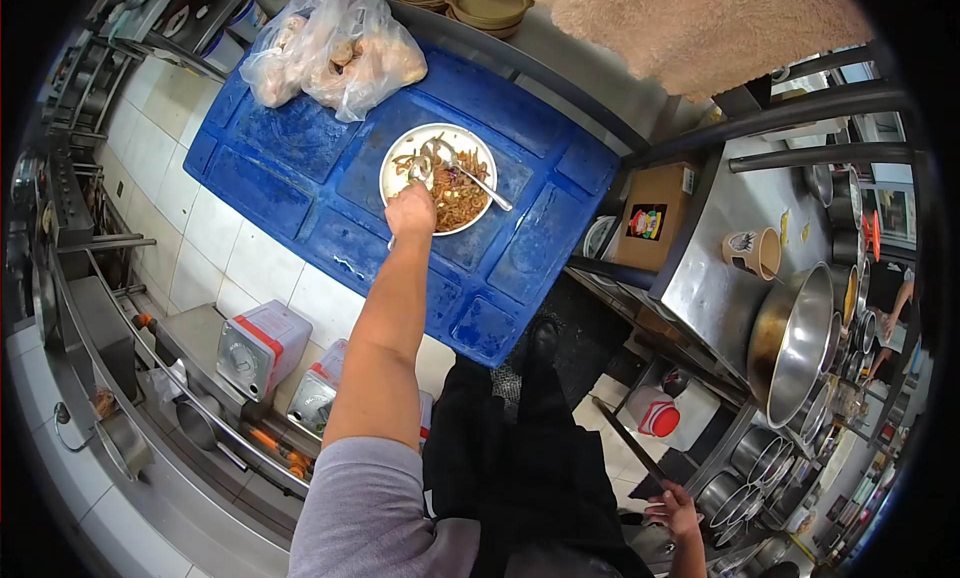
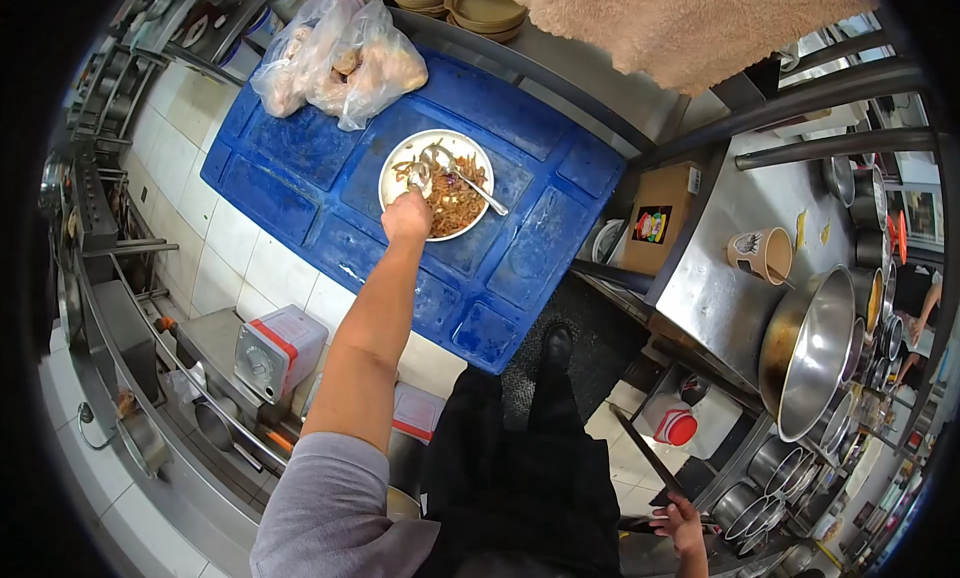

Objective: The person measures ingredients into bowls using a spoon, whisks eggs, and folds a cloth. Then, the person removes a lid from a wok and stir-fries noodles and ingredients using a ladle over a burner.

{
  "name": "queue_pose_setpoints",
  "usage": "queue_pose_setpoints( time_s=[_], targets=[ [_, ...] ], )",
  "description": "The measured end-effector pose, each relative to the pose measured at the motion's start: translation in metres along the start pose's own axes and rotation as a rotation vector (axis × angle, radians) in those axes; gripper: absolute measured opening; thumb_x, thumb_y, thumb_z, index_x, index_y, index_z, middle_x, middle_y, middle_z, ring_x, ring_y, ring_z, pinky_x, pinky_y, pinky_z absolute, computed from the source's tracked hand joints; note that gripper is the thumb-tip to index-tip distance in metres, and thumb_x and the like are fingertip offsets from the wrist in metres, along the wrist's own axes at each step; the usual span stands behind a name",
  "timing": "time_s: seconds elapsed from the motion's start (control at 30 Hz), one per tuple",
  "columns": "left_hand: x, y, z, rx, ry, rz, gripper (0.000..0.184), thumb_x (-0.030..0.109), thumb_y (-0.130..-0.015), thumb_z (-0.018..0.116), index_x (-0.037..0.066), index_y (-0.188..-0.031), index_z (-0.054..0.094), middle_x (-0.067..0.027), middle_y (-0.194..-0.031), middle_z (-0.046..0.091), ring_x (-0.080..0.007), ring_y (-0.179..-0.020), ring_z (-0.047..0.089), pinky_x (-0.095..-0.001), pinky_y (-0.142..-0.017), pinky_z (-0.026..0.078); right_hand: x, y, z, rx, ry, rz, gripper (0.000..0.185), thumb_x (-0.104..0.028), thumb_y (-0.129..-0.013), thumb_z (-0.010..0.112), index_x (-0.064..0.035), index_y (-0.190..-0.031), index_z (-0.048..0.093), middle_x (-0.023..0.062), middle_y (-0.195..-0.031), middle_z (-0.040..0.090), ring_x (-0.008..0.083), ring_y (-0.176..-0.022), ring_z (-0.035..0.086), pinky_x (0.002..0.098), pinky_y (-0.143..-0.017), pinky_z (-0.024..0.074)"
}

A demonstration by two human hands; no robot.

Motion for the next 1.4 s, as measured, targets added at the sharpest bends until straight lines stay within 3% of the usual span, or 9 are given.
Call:
queue_pose_setpoints(
  time_s=[0.27,0.43,0.63,0.77,0.8,0.9,1.0,1.2,1.4],
  targets=[
    [-0.004,-0.001,-0.003,-0.010,-0.086,0.023,0.029,0.016,-0.092,0.046,0.005,-0.098,0.072,-0.0137,-0.103,0.072,-0.0314,-0.094,0.070,-0.0421,-0.082,0.056,0.001,-0.004,0.014,-0.014,0.033,0.008,0.047,-0.028,-0.099,0.054,-0.0071,-0.139,0.043,0.0129,-0.097,0.067,0.0247,-0.078,0.070,0.0336,-0.064,0.0552],
    [0.016,0.059,-0.092,0.161,0.271,0.138,0.014,0.015,-0.087,0.059,0.008,-0.091,0.070,-0.0155,-0.095,0.071,-0.0291,-0.084,0.070,-0.0431,-0.069,0.054,-0.015,-0.008,0.016,-0.045,-0.005,-0.052,0.046,-0.024,-0.099,0.054,-0.0073,-0.140,0.043,0.0139,-0.098,0.068,0.0245,-0.078,0.070,0.0331,-0.063,0.0553],
    [0.078,0.301,-0.335,0.545,0.775,1.020,0.020,0.007,-0.067,0.075,0.016,-0.085,0.075,0.0004,-0.060,0.045,-0.0149,-0.048,0.044,-0.0289,-0.042,0.034,-0.022,-0.021,0.023,-0.108,0.076,0.001,0.045,-0.022,-0.099,0.054,-0.0047,-0.139,0.043,0.0149,-0.098,0.069,0.0254,-0.078,0.071,0.0338,-0.062,0.0559],
    [0.083,0.372,-0.430,0.485,1.288,1.455,0.017,0.006,-0.067,0.075,0.000,-0.083,0.074,-0.0013,-0.063,0.050,-0.0113,-0.047,0.044,-0.0256,-0.042,0.029,-0.048,-0.042,0.030,-0.161,0.139,-0.066,0.042,-0.018,-0.098,0.054,-0.0066,-0.138,0.046,0.0129,-0.100,0.068,0.0233,-0.080,0.070,0.0353,-0.065,0.0546],
    [0.094,0.385,-0.446,0.218,1.200,1.780,0.020,0.004,-0.077,0.069,0.001,-0.097,0.068,-0.0048,-0.072,0.057,-0.0147,-0.056,0.051,-0.0268,-0.049,0.037,-0.058,-0.045,0.032,-0.172,0.109,-0.102,0.042,-0.017,-0.098,0.054,-0.0066,-0.138,0.046,0.0134,-0.100,0.068,0.0228,-0.080,0.070,0.0350,-0.066,0.0545],
    [0.088,0.420,-0.443,0.247,1.337,2.337,0.027,0.000,-0.089,0.058,0.003,-0.116,0.060,-0.0053,-0.077,0.064,-0.0121,-0.057,0.052,-0.0236,-0.048,0.039,-0.089,-0.045,0.034,-0.176,0.121,-0.195,0.041,-0.019,-0.098,0.054,-0.0076,-0.137,0.047,0.0131,-0.099,0.068,0.0222,-0.079,0.069,0.0340,-0.066,0.0544],
    [0.100,0.401,-0.433,0.267,1.502,1.508,0.020,0.008,-0.065,0.083,0.006,-0.059,0.064,-0.0034,-0.063,0.056,-0.0136,-0.046,0.045,-0.0296,-0.047,0.036,-0.102,-0.041,0.028,-0.184,0.089,-0.227,0.040,-0.019,-0.098,0.054,-0.0073,-0.135,0.048,0.0130,-0.098,0.067,0.0222,-0.078,0.069,0.0337,-0.066,0.0548],
    [0.057,0.333,-0.218,0.014,1.040,0.531,0.011,0.006,-0.081,0.074,0.003,-0.091,0.072,-0.0023,-0.057,0.051,-0.0099,-0.051,0.047,-0.0251,-0.049,0.036,-0.070,-0.046,-0.040,-0.101,-0.065,-0.243,0.046,-0.033,-0.100,0.051,-0.0073,-0.137,0.045,0.0134,-0.098,0.066,0.0251,-0.080,0.068,0.0365,-0.066,0.0559],
    [-0.087,0.392,0.036,-0.459,0.182,0.407,0.034,0.033,-0.083,0.074,0.008,-0.106,0.070,-0.0133,-0.079,0.069,-0.0173,-0.065,0.063,-0.0315,-0.059,0.049,-0.088,-0.038,-0.140,-0.021,-0.744,-0.461,0.064,-0.065,-0.094,0.043,-0.0130,-0.130,0.051,0.0060,-0.086,0.065,0.0191,-0.068,0.066,0.0327,-0.056,0.0536]
  ],
)
Point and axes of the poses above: each hand's wrist, its own y-axis away from the middle knuckle, its own z-axis out of the palm, x = y × z, the point moved 9 cm from there along -y, towards the middle knuckle
